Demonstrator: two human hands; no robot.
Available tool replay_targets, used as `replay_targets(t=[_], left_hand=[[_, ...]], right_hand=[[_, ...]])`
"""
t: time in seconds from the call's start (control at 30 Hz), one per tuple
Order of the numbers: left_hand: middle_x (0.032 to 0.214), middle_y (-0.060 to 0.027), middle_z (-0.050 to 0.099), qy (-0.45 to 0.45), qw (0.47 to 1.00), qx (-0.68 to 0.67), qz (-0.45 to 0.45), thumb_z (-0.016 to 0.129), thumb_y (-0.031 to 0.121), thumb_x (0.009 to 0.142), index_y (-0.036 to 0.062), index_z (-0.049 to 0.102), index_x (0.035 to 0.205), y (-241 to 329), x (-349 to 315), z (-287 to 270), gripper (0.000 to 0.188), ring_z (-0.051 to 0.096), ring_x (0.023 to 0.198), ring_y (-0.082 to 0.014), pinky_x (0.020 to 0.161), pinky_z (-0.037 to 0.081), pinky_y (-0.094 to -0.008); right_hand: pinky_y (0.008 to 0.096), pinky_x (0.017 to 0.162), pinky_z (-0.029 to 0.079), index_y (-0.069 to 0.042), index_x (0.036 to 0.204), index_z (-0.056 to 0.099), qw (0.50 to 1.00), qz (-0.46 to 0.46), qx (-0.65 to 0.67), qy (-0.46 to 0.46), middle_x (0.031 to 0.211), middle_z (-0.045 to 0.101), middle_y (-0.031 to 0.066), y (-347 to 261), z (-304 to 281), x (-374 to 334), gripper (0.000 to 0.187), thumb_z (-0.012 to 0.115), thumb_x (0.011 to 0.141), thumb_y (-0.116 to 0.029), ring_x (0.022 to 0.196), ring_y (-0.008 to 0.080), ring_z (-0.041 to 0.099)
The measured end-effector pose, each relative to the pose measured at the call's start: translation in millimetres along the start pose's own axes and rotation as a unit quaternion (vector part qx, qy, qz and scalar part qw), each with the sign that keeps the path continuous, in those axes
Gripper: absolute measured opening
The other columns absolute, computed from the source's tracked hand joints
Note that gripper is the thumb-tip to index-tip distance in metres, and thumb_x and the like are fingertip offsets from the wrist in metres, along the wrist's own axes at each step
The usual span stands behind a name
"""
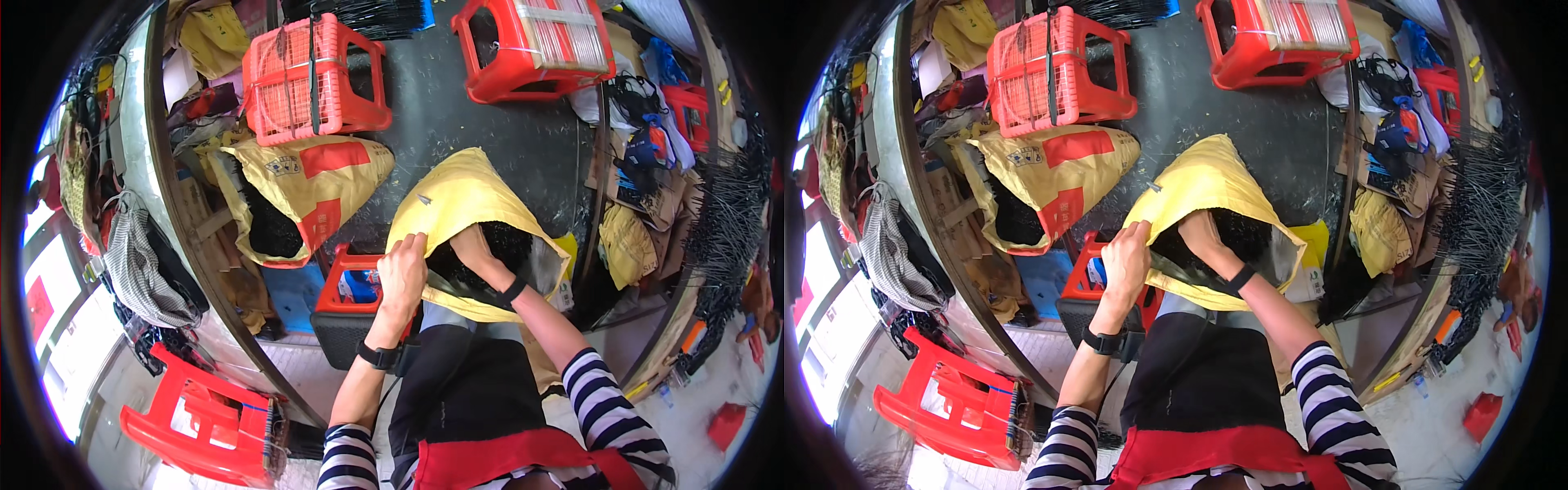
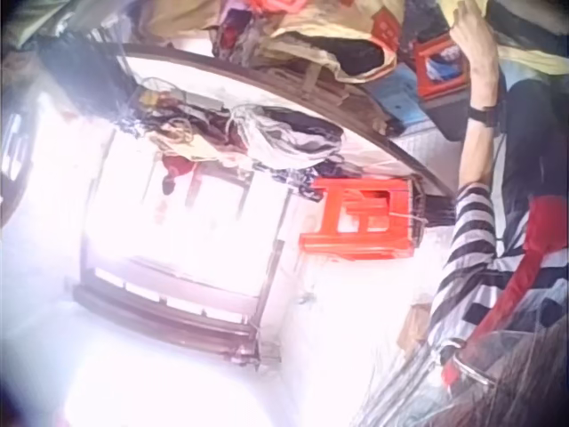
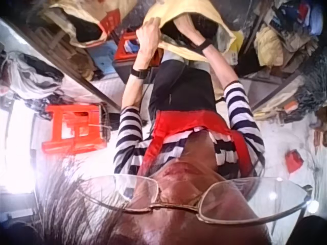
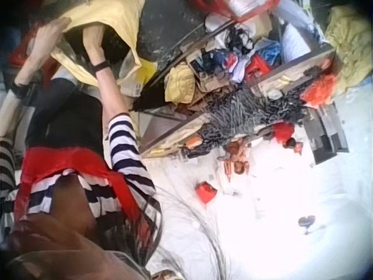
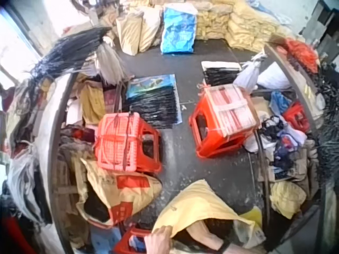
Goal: Packing black industrial rods into yellow bags and organizing the bags in a warehouse setting.
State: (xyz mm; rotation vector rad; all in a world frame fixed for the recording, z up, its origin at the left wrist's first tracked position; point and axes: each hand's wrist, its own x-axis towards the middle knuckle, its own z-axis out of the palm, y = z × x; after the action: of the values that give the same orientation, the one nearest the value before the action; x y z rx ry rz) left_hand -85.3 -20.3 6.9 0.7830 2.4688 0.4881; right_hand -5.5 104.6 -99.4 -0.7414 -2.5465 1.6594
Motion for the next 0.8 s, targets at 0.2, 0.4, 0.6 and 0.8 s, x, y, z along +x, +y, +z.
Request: replay_targets(t=[0.2,0.4,0.6,0.8], left_hand=[[0.08,-0.0135,0.057,-0.001,1.0,-0.001,-0.029,0.052,-0.003,0.073,0.0036,0.052,0.087,7,8,3,0.015,0.061,0.076,-0.0339,0.062,0.048,-0.0456],[0.08,-0.0145,0.058,-0.001,1.0,-0.011,-0.025,0.053,-0.004,0.073,0.0028,0.053,0.088,4,6,2,0.017,0.061,0.076,-0.0347,0.063,0.049,-0.045],[0.08,-0.0134,0.058,0.0,0.999,-0.007,-0.048,0.054,-0.004,0.069,0.0035,0.052,0.087,0,-4,-1,0.019,0.061,0.078,-0.0338,0.064,0.049,-0.0445],[0.097,-0.0097,0.067,0.016,0.998,0.064,0.013,0.059,0.001,0.07,0.0094,0.063,0.101,-7,8,24,0.032,0.065,0.085,-0.0297,0.07,0.053,-0.0397]], right_hand=[[0.045,0.094,0.042,0.001,0.114,0.059,0.98,-0.067,-0.183,-0.026,0.114,0.06,0.0226,8,2,10,0.032,0.049,0.084,-0.005,0.109,0.0363,0.055],[0.048,0.101,0.035,0.0,0.119,0.055,0.979,-0.085,-0.154,-0.099,0.122,0.056,0.0213,17,7,18,0.036,0.05,0.085,-0.008,0.118,0.0372,0.049],[0.0405,0.085,0.046,0.0,0.116,0.056,0.985,-0.079,-0.072,-0.137,0.107,0.06,0.0153,24,15,14,0.032,0.051,0.085,-0.008,0.1,0.0308,0.056],[0.0329,0.052,0.044,-0.001,0.086,0.06,0.9,0.047,0.38,-0.211,0.069,0.053,0.0037,83,1,-27,0.012,0.053,0.079,-0.009,0.058,0.0197,0.052]])
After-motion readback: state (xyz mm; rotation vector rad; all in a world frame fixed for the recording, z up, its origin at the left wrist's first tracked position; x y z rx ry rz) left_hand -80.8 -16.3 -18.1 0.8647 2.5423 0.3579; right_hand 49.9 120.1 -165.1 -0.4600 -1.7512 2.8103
